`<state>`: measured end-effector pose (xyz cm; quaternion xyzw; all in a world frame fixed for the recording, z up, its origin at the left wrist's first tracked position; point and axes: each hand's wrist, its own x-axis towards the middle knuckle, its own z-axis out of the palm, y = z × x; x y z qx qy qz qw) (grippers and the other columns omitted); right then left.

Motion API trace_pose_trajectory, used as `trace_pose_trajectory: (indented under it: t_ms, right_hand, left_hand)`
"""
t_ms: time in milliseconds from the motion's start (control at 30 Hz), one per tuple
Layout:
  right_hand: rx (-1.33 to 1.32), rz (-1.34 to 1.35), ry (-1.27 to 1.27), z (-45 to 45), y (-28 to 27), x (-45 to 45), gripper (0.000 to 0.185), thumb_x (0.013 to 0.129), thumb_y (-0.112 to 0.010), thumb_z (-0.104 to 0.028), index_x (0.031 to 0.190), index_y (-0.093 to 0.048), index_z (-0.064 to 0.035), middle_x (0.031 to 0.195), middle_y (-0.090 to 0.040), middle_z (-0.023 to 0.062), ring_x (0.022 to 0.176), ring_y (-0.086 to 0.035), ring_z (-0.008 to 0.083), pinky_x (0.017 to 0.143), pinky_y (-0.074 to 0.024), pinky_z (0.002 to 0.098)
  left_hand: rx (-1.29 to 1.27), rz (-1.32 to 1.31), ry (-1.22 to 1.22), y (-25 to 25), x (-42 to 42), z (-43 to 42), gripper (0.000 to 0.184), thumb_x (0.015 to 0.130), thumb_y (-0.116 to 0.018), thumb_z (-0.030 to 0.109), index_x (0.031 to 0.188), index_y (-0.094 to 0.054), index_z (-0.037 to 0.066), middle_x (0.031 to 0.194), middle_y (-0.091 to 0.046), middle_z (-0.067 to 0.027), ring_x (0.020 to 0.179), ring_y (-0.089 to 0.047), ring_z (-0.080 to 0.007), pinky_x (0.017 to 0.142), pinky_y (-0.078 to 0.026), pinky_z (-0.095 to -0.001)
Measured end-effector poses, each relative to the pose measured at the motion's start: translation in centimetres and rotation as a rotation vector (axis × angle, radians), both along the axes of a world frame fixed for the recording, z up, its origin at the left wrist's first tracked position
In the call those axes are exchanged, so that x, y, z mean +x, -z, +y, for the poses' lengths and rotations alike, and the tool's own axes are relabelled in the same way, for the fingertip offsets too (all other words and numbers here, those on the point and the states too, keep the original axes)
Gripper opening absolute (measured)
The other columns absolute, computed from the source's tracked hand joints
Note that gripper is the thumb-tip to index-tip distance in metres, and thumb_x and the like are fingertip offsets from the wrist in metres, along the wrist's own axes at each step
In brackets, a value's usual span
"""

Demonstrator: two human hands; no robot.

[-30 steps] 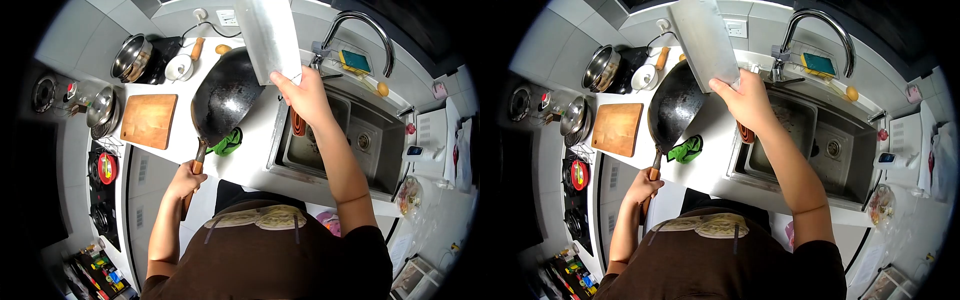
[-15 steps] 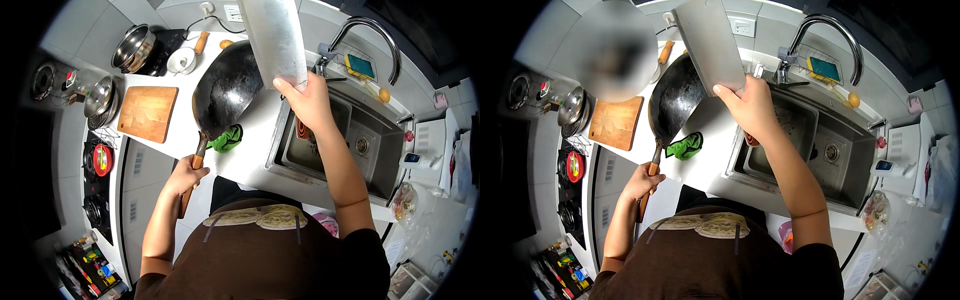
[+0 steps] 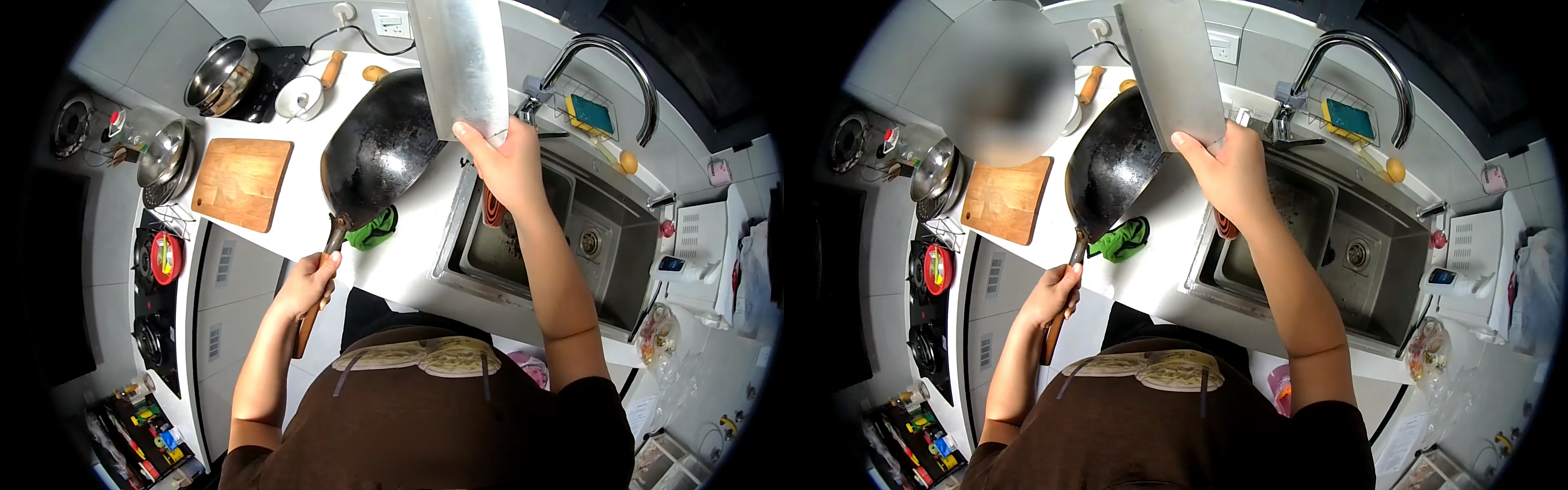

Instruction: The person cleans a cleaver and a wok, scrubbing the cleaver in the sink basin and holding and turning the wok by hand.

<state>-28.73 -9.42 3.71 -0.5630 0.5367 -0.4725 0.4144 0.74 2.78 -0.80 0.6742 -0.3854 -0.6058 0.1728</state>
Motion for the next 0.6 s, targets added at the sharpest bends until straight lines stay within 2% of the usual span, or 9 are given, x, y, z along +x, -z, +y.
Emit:
trace_pose_trajectory:
  t_ms: [300,367,400,467,533,600]
  right_hand:
    - [-0.184,0.074,0.011,0.7,1.1,-0.1,0.023,0.083,-0.068,-0.019,0.094,-0.067,0.0014,0.068,-0.065,0.0072,0.053,-0.050,0.0098,0.054,-0.0427,0.0270]
    - [-0.324,0.108,0.079,0.6,1.2,0.1,0.024,0.083,-0.069,-0.020,0.092,-0.066,0.0019,0.066,-0.063,0.0066,0.052,-0.049,0.0094,0.053,-0.0419,0.0279]
    - [-0.322,0.109,0.081,0.6,1.0,0.0,0.024,0.083,-0.069,-0.020,0.092,-0.066,0.0019,0.066,-0.063,0.0066,0.052,-0.049,0.0094,0.053,-0.0419,0.0279]
    - [-0.147,0.066,0.117,0.2,0.6,-0.3,0.024,0.082,-0.070,-0.020,0.089,-0.066,0.0022,0.062,-0.061,0.0069,0.053,-0.051,0.0105,0.054,-0.0433,0.0289]
    - [-0.179,0.131,0.116,0.6,0.6,-0.1,0.023,0.082,-0.070,-0.020,0.087,-0.066,0.0023,0.060,-0.059,0.0073,0.054,-0.053,0.0116,0.055,-0.0442,0.0289]
    - [-0.192,0.061,0.074,1.1,0.7,0.1,0.023,0.083,-0.069,-0.020,0.087,-0.065,0.0023,0.058,-0.059,0.0071,0.052,-0.052,0.0118,0.054,-0.0443,0.0289]
  left_hand:
    - [0.000,0.028,0.015,0.1,-0.3,0.1,0.043,0.093,-0.056,0.044,0.077,-0.047,0.006,0.053,-0.045,-0.0006,0.040,-0.042,-0.0096,0.038,-0.036,-0.0246]
    - [-0.007,0.017,0.023,-0.1,-0.4,0.1,0.043,0.093,-0.056,0.044,0.077,-0.047,0.006,0.053,-0.045,-0.0004,0.040,-0.042,-0.0095,0.038,-0.035,-0.0244]
    - [-0.005,0.018,0.026,-0.1,-0.4,0.1,0.043,0.093,-0.056,0.044,0.077,-0.047,0.006,0.053,-0.045,-0.0004,0.040,-0.042,-0.0095,0.038,-0.035,-0.0244]
    - [-0.003,0.034,0.028,0.2,-0.2,0.0,0.042,0.093,-0.056,0.044,0.077,-0.047,0.006,0.053,-0.045,-0.0002,0.040,-0.041,-0.0093,0.038,-0.035,-0.0242]
    - [-0.008,0.026,0.024,0.2,-0.2,0.0,0.042,0.093,-0.056,0.044,0.077,-0.047,0.006,0.052,-0.044,-0.0002,0.040,-0.041,-0.0092,0.038,-0.035,-0.0242]
    - [-0.004,0.020,0.019,0.2,-0.2,0.1,0.042,0.093,-0.056,0.044,0.077,-0.046,0.006,0.052,-0.044,-0.0002,0.039,-0.041,-0.0092,0.038,-0.035,-0.0243]
